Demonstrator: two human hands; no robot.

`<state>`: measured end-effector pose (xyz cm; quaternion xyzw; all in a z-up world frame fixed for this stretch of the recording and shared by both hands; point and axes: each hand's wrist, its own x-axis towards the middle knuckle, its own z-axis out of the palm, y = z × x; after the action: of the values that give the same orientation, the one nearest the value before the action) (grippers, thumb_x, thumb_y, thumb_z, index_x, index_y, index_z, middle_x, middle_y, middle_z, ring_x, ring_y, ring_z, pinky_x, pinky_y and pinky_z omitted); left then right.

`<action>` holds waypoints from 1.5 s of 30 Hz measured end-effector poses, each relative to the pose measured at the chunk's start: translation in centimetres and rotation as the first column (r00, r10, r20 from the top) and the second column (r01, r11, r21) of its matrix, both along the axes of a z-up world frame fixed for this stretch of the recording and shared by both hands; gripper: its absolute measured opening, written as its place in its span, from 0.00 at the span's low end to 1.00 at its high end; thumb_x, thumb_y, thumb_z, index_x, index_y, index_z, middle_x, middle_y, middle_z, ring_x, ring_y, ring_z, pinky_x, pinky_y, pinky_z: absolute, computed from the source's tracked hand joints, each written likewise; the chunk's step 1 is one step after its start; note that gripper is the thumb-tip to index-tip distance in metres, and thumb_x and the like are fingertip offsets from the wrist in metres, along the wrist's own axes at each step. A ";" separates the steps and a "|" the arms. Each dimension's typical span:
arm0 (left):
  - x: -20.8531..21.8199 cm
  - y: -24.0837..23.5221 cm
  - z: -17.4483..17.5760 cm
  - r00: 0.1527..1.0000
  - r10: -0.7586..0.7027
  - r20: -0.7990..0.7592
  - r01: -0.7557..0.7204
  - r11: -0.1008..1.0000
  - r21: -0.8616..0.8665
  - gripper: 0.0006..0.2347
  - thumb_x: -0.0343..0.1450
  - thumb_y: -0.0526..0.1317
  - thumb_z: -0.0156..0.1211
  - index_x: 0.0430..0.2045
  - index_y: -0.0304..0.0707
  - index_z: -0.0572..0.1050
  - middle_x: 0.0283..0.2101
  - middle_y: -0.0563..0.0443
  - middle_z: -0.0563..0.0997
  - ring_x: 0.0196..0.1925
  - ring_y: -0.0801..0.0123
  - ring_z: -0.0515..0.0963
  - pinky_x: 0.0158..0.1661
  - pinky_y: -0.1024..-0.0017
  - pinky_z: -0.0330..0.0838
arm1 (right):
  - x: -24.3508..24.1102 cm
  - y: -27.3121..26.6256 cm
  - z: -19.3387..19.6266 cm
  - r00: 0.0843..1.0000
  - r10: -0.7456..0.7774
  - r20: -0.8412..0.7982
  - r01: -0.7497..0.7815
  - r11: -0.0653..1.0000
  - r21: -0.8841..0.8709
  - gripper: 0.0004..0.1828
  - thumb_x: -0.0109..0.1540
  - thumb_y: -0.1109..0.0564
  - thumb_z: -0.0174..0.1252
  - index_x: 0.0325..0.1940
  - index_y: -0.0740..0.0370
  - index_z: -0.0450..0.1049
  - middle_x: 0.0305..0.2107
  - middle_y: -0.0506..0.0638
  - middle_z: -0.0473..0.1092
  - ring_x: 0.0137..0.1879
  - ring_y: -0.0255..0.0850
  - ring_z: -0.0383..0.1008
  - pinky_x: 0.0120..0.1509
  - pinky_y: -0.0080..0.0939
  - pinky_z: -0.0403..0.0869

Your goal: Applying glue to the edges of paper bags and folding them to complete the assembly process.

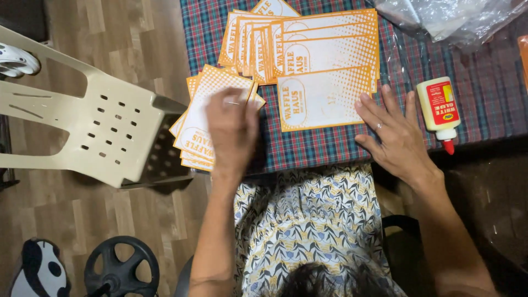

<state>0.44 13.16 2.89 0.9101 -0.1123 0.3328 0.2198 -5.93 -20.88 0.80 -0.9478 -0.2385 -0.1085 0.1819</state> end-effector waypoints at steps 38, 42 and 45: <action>-0.9 -10.3 -2.8 0.810 -0.527 -0.257 0.561 0.572 0.598 0.12 0.71 0.27 0.56 0.49 0.22 0.73 0.50 0.30 0.76 0.56 0.45 0.75 0.55 0.57 0.77 | -3.2 -10.0 1.2 0.738 -0.645 -0.198 0.675 0.705 0.217 0.27 0.65 0.55 0.79 0.58 0.77 0.78 0.48 0.65 0.64 0.35 0.41 0.71 0.45 0.43 0.76; -0.9 -9.9 -1.8 0.781 -0.576 -0.241 0.608 0.613 0.505 0.09 0.75 0.33 0.56 0.45 0.24 0.72 0.48 0.34 0.74 0.55 0.46 0.73 0.57 0.55 0.72 | -2.3 -7.3 1.9 0.837 -0.531 0.132 0.475 0.824 0.309 0.17 0.68 0.73 0.77 0.57 0.86 0.79 0.50 0.72 0.69 0.41 0.50 0.76 0.36 0.40 0.77; -1.3 -9.8 -1.2 0.804 -0.575 -0.151 0.578 0.694 0.430 0.12 0.72 0.39 0.66 0.42 0.28 0.73 0.50 0.36 0.74 0.55 0.50 0.72 0.57 0.55 0.70 | -1.2 -4.5 1.2 0.908 -0.412 -0.075 0.406 0.822 0.398 0.08 0.69 0.70 0.66 0.53 0.69 0.81 0.45 0.60 0.74 0.51 0.49 0.73 0.58 0.45 0.71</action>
<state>-0.85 3.33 1.64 0.8548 -0.4658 0.2089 0.0935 -7.11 -25.37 2.00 -0.9174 -0.0034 -0.1987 0.3448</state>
